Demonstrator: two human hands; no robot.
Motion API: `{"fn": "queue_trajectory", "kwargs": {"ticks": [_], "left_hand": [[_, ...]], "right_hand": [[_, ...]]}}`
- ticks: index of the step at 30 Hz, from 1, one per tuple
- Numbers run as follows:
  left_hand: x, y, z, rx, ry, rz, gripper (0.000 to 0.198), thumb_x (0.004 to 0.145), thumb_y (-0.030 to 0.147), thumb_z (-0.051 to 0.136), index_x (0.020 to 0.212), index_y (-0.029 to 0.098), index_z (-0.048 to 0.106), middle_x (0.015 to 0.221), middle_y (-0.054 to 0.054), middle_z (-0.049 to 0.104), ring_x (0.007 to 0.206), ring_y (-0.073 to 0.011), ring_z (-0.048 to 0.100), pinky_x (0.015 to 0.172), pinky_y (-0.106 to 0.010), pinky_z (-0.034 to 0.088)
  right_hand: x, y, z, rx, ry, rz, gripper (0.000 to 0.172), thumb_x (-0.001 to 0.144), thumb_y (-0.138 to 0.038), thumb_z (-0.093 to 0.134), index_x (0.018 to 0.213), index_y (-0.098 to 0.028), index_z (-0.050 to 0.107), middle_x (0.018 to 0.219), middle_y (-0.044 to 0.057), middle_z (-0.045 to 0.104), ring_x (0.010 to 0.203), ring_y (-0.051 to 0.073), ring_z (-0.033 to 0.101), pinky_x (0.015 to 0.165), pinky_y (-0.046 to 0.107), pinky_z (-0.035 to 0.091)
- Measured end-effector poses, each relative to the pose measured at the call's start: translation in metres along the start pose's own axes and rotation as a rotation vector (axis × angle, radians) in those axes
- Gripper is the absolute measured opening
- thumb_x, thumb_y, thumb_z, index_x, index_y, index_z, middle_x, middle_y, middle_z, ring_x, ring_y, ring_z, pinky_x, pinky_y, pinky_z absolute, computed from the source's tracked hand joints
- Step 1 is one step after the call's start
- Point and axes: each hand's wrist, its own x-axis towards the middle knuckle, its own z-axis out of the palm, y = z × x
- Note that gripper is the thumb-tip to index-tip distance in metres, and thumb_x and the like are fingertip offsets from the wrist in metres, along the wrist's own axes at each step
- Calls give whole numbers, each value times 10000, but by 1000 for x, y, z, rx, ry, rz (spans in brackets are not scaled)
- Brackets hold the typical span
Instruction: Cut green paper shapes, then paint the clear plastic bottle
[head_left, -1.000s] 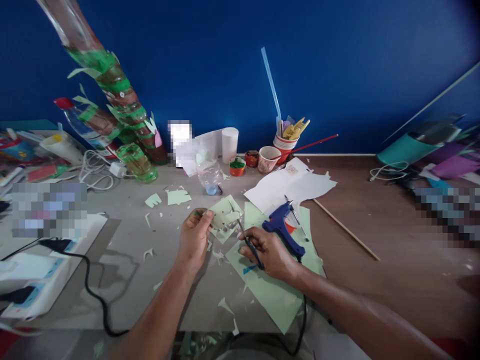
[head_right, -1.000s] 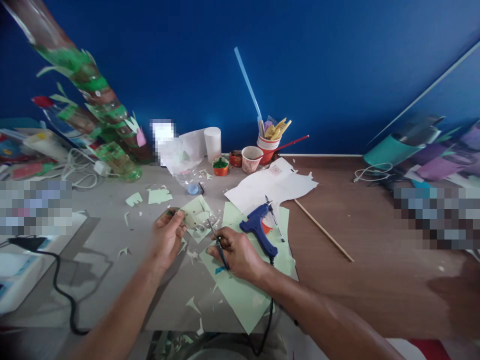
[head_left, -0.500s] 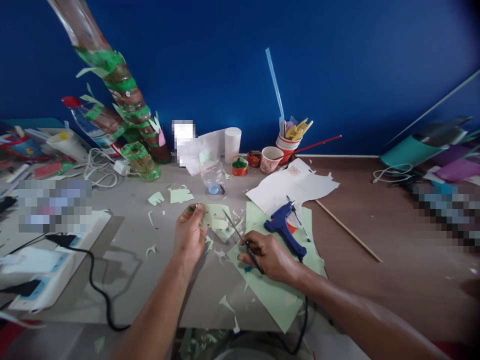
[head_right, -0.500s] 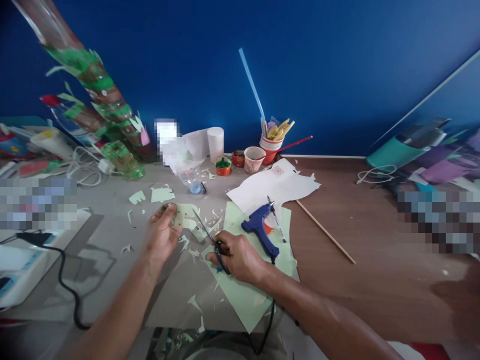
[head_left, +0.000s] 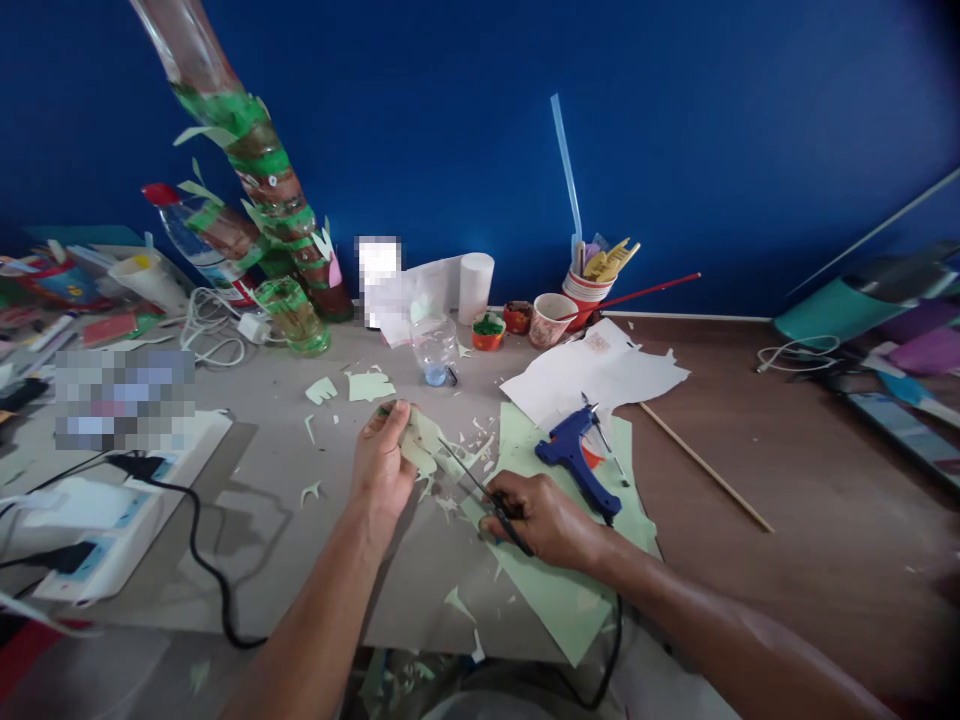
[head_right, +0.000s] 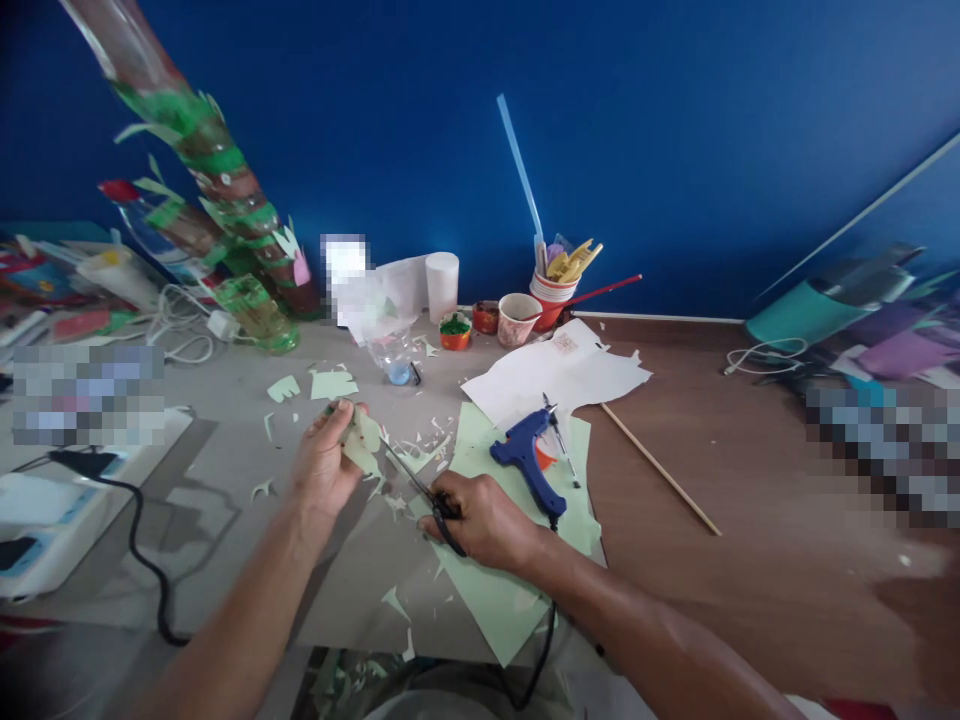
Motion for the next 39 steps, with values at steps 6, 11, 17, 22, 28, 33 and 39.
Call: {"fn": "queue_trajectory", "kwargs": {"ticks": [6, 11, 17, 22, 28, 33, 39], "left_hand": [[-3, 2, 3, 48, 1, 20, 366, 533, 305, 871, 689, 173, 567, 587, 61, 605, 494, -61, 533, 490, -182, 418], [-5, 1, 5, 100, 11, 82, 357, 540, 306, 864, 691, 169, 571, 591, 54, 606, 521, -68, 549, 496, -174, 405], [-3, 0, 3, 118, 16, 101, 343, 555, 311, 850, 688, 176, 564, 586, 55, 599, 515, -74, 547, 495, -182, 404], [-1, -2, 1, 127, 11, 137, 329, 561, 297, 842, 692, 175, 566, 601, 58, 605, 529, -68, 554, 537, -187, 422], [-1, -2, 3, 108, 23, 128, 348, 533, 285, 860, 684, 174, 566, 585, 66, 601, 524, -64, 548, 532, -186, 426], [-5, 0, 5, 143, 17, 93, 359, 539, 315, 857, 688, 178, 559, 577, 62, 596, 511, -72, 546, 469, -181, 379], [-7, 1, 7, 198, 23, 117, 357, 548, 329, 842, 685, 180, 549, 580, 60, 586, 499, -70, 528, 458, -180, 367]], "right_hand": [[0, 1, -1, 69, -11, 16, 182, 746, -341, 657, 809, -188, 582, 528, -71, 395, 500, 91, 326, 458, 203, 257], [0, -1, -2, 71, 3, 17, 181, 742, -330, 664, 823, -189, 584, 528, -70, 402, 505, 93, 342, 464, 206, 265], [0, -3, -4, 36, 21, 11, 169, 740, -317, 659, 827, -190, 590, 556, -50, 456, 522, 101, 381, 471, 206, 277], [-1, -7, -6, 16, 14, 18, 171, 737, -319, 657, 823, -187, 592, 552, -54, 445, 515, 100, 370, 478, 212, 278], [-1, -9, -7, 29, -10, 35, 174, 732, -315, 669, 807, -183, 585, 549, -62, 424, 518, 96, 351, 474, 210, 265], [-2, -10, -9, 68, -33, 26, 177, 734, -320, 668, 802, -178, 588, 545, -68, 401, 518, 92, 336, 461, 205, 254], [-2, -9, -9, 174, -72, 45, 189, 725, -315, 682, 805, -179, 577, 545, -73, 373, 514, 86, 313, 448, 200, 230]]}}
